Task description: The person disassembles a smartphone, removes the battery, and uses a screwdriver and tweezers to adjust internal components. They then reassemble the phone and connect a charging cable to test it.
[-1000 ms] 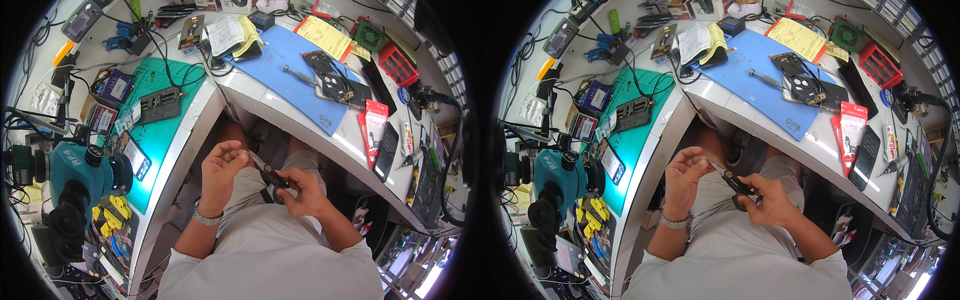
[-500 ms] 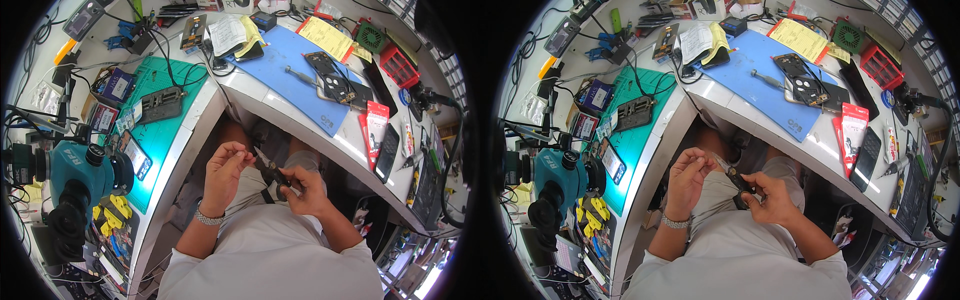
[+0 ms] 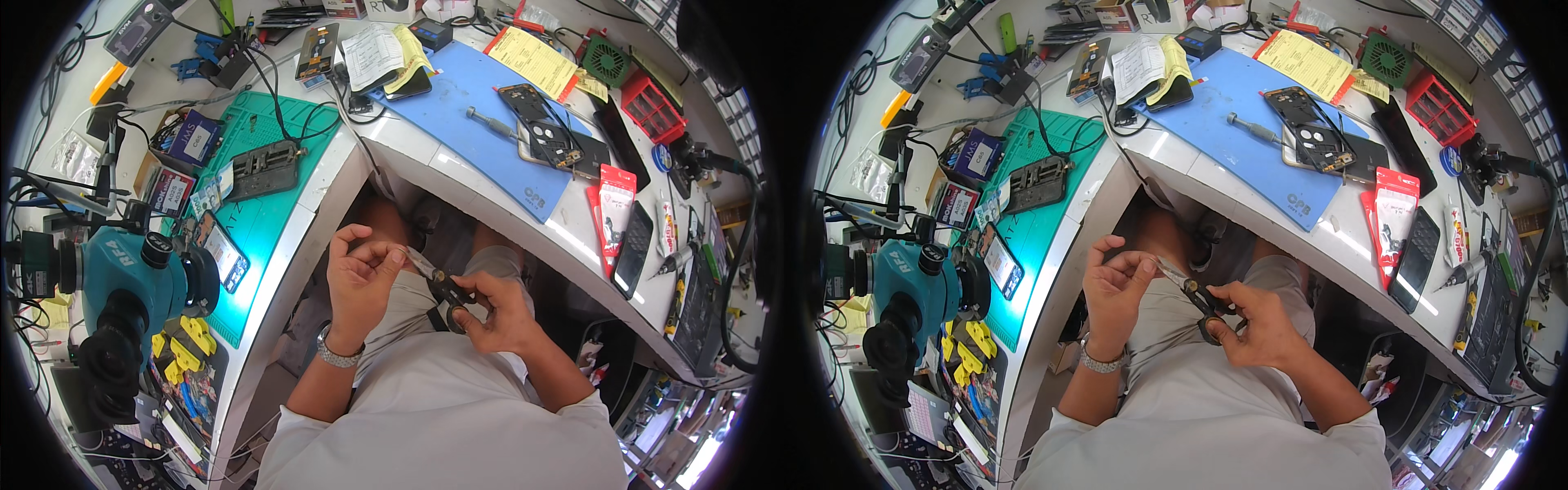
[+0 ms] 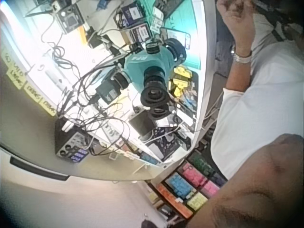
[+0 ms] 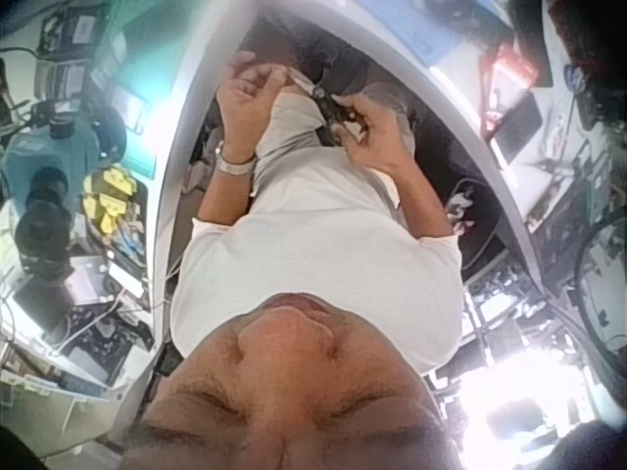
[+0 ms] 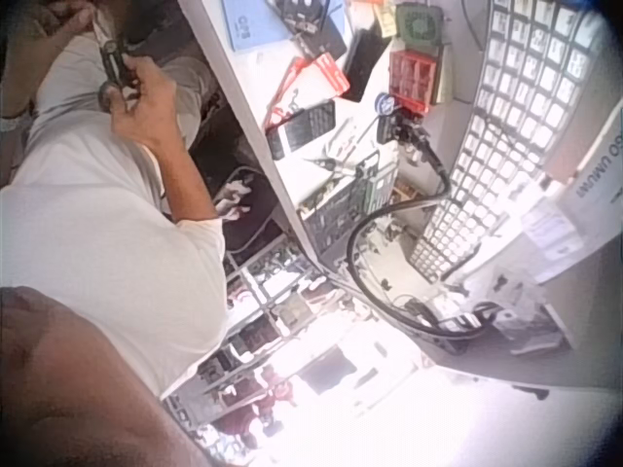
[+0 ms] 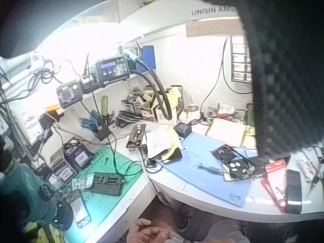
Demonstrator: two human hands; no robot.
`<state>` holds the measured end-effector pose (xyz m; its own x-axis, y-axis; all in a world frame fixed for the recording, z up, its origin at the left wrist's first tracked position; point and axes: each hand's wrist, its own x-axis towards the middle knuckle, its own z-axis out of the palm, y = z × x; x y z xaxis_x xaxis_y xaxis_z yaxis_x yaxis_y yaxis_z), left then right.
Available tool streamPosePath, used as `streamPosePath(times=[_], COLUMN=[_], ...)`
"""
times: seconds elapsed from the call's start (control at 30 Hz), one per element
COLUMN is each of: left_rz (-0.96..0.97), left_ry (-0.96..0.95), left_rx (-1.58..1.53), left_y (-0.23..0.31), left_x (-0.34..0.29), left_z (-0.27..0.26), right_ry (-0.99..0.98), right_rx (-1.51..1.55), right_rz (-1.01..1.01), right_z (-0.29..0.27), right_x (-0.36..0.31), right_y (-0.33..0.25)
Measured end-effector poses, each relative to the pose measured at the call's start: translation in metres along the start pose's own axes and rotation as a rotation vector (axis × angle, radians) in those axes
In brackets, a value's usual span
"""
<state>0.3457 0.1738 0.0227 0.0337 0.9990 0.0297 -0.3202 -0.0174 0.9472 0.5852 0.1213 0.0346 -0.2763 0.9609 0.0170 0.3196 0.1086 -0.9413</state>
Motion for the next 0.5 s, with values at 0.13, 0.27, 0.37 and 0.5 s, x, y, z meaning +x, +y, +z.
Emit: streamPosePath(times=[0.13, 0.27, 0.37, 0.5], left_rz=[0.019, 0.037, 0.044, 0.045], left_ry=[-0.028, -0.035, -0.048, -0.050], left_rx=[0.036, 0.061, 0.077, 0.062], left_y=[-0.001, 0.002, 0.003, 0.004], left_x=[0.000, -0.002, -0.003, -0.004], left_z=[-0.003, -0.002, -0.001, 0.000], right_ry=[0.057, 0.085, 0.100, 0.106], right_rx=[-0.067, -0.137, -0.185, -0.214], right_rz=[-0.187, -0.283, -0.325, -0.341], right_z=[0.004, 0.003, 0.002, 0.001], right_x=[0.002, 0.004, 0.005, 0.004], right_y=[0.009, 0.009, 0.006, 0.004])
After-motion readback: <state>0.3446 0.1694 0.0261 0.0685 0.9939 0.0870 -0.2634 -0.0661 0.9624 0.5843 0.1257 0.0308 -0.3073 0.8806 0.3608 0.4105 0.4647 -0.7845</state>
